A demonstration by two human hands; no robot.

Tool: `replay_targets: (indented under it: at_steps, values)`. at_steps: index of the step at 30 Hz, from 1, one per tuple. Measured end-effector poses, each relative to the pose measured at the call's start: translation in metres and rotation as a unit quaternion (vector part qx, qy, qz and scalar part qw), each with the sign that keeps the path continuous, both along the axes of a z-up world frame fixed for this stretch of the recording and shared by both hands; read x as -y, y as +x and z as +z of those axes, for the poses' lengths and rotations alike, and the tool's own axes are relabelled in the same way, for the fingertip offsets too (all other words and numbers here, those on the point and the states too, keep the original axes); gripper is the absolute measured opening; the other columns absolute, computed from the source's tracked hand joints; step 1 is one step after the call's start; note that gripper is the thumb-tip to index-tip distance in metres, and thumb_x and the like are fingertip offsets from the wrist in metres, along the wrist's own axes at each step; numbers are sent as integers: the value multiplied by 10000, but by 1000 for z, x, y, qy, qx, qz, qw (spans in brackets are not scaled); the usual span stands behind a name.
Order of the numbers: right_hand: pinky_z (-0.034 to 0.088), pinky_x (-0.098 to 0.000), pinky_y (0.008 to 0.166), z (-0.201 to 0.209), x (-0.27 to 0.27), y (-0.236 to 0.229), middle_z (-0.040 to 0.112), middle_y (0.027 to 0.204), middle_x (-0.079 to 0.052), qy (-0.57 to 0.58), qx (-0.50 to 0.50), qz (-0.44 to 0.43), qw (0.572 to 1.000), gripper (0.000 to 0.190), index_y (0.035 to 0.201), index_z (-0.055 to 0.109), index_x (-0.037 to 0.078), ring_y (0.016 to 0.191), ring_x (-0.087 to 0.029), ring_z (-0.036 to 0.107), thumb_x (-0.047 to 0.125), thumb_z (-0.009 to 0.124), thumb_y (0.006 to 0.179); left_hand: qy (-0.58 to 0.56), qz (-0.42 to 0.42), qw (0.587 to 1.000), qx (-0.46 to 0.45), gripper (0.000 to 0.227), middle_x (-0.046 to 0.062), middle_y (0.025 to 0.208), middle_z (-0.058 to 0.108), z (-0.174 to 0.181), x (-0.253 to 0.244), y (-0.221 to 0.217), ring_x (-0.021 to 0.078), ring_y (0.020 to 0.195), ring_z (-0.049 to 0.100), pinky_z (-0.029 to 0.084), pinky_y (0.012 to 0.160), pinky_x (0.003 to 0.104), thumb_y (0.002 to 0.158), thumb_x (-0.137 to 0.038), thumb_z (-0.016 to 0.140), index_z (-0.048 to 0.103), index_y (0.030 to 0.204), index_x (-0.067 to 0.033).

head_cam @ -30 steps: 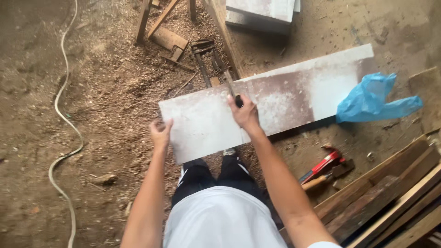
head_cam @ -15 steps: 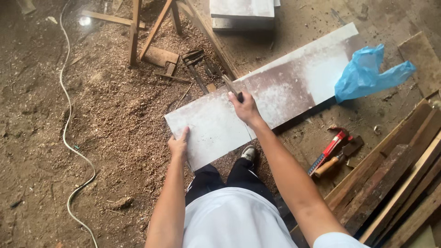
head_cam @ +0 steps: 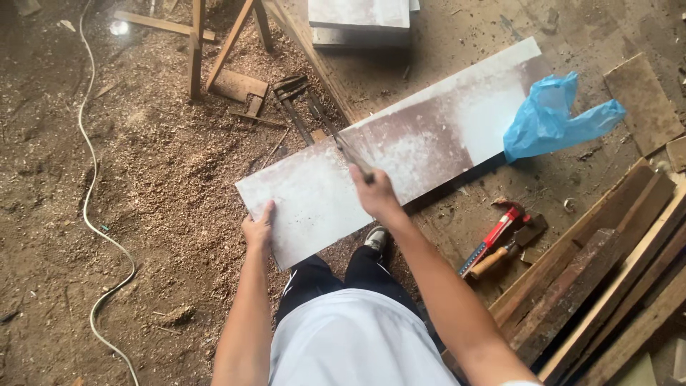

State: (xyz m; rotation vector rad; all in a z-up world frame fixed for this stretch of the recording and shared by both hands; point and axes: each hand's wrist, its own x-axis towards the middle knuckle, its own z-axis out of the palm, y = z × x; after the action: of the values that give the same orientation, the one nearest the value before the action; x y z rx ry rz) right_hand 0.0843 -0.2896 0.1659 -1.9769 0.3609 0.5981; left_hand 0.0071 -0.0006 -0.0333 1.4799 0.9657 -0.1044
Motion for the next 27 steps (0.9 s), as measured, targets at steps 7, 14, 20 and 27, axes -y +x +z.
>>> replay_targets:
  at_steps: [7,14,20,27]
  values:
    - [411,-351,455,-4,-20,37,512,558,23,-12,34,13,999,544,683,559,69,487,-123,502,499,539,1017,-21,29,999,6,541,131,1122,746,2,1,-7,215,988,714,561,883,340,809,-339,863,698,1167,32]
    - [356,-292,365,62,41,-62,436,543,31,-34,-10,32,999,491,741,582,124,422,-97,412,533,479,992,-22,35,999,-9,596,132,1166,733,7,6,-3,223,1046,705,564,934,363,779,-379,861,685,1194,11]
    - [402,-329,444,16,-12,34,508,578,30,23,8,1,1000,481,712,566,102,491,-94,484,485,536,1000,-1,19,999,-26,620,140,1189,724,13,9,-7,238,1080,693,549,959,377,777,-411,856,679,1199,8]
    - [382,-357,452,22,-16,53,477,574,10,-9,-9,21,1000,525,722,547,55,482,-135,451,484,529,1025,-8,26,1000,-15,580,119,1124,752,7,3,-8,227,992,718,572,902,366,778,-386,862,706,1169,13]
